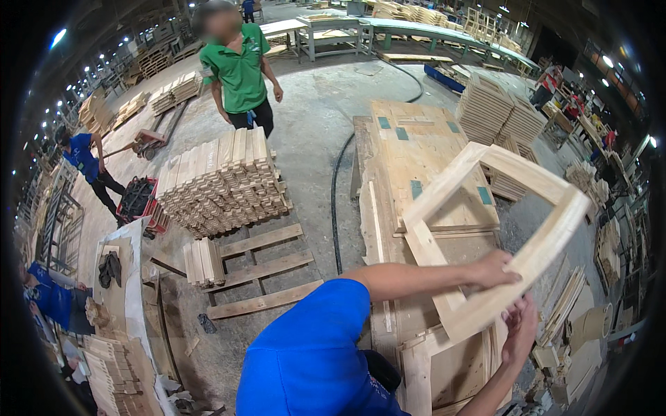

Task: The person assembles wooden frames by positioning pieces on a jig and securing them with a pneumatic nail gun. They repeatedly pick up frame components, align them, and fasten them together, then stack the completed frames on a nearby pile.

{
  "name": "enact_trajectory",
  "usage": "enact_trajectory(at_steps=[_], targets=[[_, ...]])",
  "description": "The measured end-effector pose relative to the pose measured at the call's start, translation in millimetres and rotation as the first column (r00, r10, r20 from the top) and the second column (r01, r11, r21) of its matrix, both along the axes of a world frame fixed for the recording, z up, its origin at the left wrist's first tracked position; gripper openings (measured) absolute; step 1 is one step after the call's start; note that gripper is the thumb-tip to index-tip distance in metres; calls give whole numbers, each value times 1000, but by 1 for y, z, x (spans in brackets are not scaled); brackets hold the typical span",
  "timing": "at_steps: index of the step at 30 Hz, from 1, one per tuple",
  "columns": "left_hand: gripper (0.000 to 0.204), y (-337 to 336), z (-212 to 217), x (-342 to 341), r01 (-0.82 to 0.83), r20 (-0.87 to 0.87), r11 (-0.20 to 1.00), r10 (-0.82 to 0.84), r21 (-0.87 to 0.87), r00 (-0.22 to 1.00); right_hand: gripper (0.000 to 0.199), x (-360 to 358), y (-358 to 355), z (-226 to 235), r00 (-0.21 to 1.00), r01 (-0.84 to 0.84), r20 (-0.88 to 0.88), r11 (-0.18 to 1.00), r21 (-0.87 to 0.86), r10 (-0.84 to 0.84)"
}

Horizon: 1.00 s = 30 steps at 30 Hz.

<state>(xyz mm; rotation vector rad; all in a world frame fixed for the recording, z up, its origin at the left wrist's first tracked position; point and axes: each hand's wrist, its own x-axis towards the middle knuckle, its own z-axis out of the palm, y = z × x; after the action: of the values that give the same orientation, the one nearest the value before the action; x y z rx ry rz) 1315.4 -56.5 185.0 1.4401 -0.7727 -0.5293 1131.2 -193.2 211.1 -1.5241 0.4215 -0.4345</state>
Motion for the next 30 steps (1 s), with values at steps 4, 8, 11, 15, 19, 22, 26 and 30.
enact_trajectory(at_steps=[4, 8, 11, 15, 19, 22, 26, 30], targets=[[44, 6, 73, -50, -67, 223, 993, 86, -95, 971, 51, 6, 0, 53, 995, 9, 98, 994, -107, 2], [40, 37, 107, -59, -129, 671, 992, 99, -5, 735, 45, -38, -19, 100, 988, -94, 94, 963, -254, 121], [37, 79, 97, -69, -298, 636, 820, 569, -489, 521, 43, -84, -25, 110, 994, 7, 110, 993, -116, 5], [50, 149, 22, -53, -868, 394, 462, 844, -185, 365, 50, -157, -37, 129, 980, 200, 3, 975, -99, -201], [46, 142, -55, -99, -209, -262, 977, 214, 48, 941, 39, -206, -104, 132, 946, 258, -107, 910, -323, -306], [41, 137, -66, -143, 18, -448, 983, 67, 182, 891, 34, -190, -134, 138, 926, 145, -244, 868, -475, -288], [41, 113, -115, -234, 252, -691, 946, -42, 205, 722, 42, -193, -178, 65, 795, 176, -293, 665, -726, -531], [39, 106, -137, -287, 381, -811, 884, -3, 271, 585, 52, -192, -196, -9, 590, 85, -415, 564, -821, -693]])
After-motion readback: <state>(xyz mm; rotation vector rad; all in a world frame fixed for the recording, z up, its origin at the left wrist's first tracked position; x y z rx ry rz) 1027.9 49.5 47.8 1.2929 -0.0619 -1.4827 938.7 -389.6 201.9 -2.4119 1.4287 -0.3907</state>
